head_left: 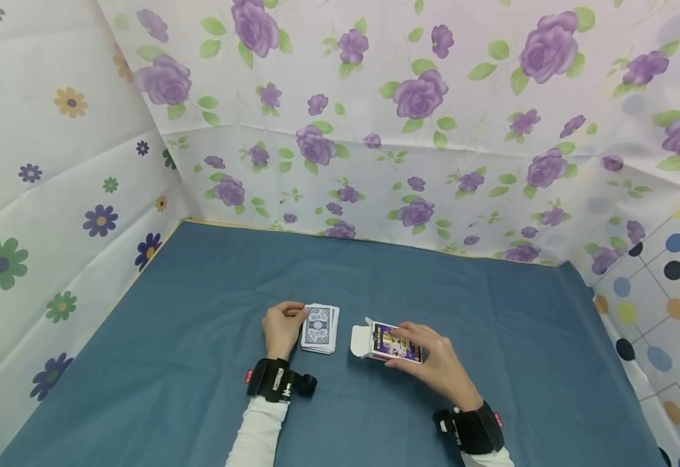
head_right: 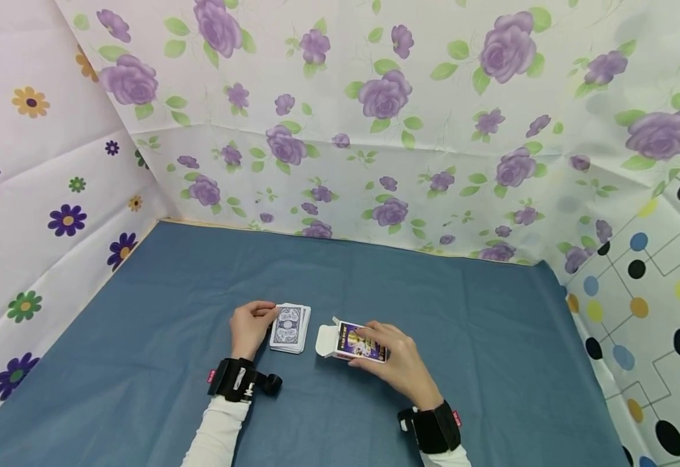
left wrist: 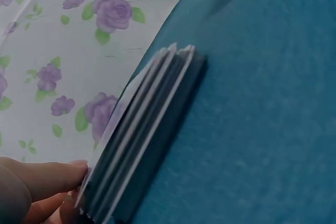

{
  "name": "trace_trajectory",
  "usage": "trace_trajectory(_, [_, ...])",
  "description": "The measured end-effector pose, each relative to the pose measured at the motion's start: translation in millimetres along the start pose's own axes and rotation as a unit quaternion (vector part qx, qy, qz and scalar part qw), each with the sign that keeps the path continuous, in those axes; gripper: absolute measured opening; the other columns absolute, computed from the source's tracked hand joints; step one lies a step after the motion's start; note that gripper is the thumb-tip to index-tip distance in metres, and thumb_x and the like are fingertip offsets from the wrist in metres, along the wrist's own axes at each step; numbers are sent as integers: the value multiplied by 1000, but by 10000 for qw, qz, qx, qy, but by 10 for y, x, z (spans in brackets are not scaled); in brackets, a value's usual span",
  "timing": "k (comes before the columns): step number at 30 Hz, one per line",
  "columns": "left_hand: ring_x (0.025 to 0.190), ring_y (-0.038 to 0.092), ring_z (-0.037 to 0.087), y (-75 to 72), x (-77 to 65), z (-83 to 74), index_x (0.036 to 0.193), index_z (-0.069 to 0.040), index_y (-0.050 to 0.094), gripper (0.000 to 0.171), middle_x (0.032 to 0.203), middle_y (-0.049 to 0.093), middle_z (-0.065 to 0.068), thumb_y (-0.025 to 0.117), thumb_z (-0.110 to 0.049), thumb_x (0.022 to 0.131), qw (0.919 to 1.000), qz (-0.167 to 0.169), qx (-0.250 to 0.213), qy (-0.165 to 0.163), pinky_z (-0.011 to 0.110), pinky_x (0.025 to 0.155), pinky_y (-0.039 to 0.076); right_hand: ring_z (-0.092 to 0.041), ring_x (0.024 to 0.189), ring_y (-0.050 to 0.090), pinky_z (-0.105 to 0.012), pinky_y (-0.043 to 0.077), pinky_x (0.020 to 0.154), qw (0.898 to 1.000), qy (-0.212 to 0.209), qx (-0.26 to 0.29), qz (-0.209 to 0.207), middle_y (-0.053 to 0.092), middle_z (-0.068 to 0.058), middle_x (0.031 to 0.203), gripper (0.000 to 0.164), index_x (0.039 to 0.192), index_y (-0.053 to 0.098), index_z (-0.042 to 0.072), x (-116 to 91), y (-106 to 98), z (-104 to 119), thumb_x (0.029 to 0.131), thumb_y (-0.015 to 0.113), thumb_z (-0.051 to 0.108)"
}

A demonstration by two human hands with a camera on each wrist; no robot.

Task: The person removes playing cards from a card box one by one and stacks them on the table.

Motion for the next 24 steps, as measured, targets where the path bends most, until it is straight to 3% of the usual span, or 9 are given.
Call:
trace_trajectory(11, [64,59,18,3,9,-27,92,-3,74,14,76,69,14,75,-15,85,9993,-31,149,331,34,66,48,-23,116,62,-46,52,90,10000,70,-3,18,66,-1,122,51,120,69,28,0,3,-26,74,80,44])
trace_trajectory(16, [65,58,17,9,-48,-135,95,-2,73,18,79,69,14,71,-19,89,9986,163,230,458,31,63,46,-24,116,62,-47,51,90,10000,86,-2,17,66,-2,122,52,121,68,28,-2,7,-25,74,80,45])
trace_trajectory(18, [68,60,20,70,-97,-256,96,-2,73,18,81,69,14,68,-19,91,9969,612,94,490,30,63,46,-24,116,62,-47,51,90,9999,101,9,18,66,-2,122,52,121,68,28,-4,7,-26,74,80,45])
trace_trajectory(20, [73,63,25,195,-176,-401,96,-3,73,16,85,70,13,67,-17,92,9895,1342,2,540,29,63,46,-25,116,62,-47,51,90,9999,106,17,15,66,-1,122,52,121,68,28,-5,6,-25,73,81,44])
trace_trajectory(22, [76,64,27,360,-298,-554,95,-3,73,15,86,70,12,67,-15,91,9733,2202,-48,639,29,63,47,-25,116,62,-47,52,90,10000,70,19,-6,66,-2,122,52,121,68,28,-4,2,-18,73,82,42])
trace_trajectory(24, [71,63,24,513,-432,-676,92,-3,73,14,82,70,10,69,-16,89,9552,2840,115,825,27,60,46,-24,115,62,-46,52,89,10000,10,-1,-46,67,-1,122,52,121,68,27,-1,-3,-7,72,82,40])
Point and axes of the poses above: each hand's wrist, its own x-axis towards the middle knuckle, its own y-axis out of the palm, z = x × y, the point moved 8 cm from there along x, towards the middle knuckle
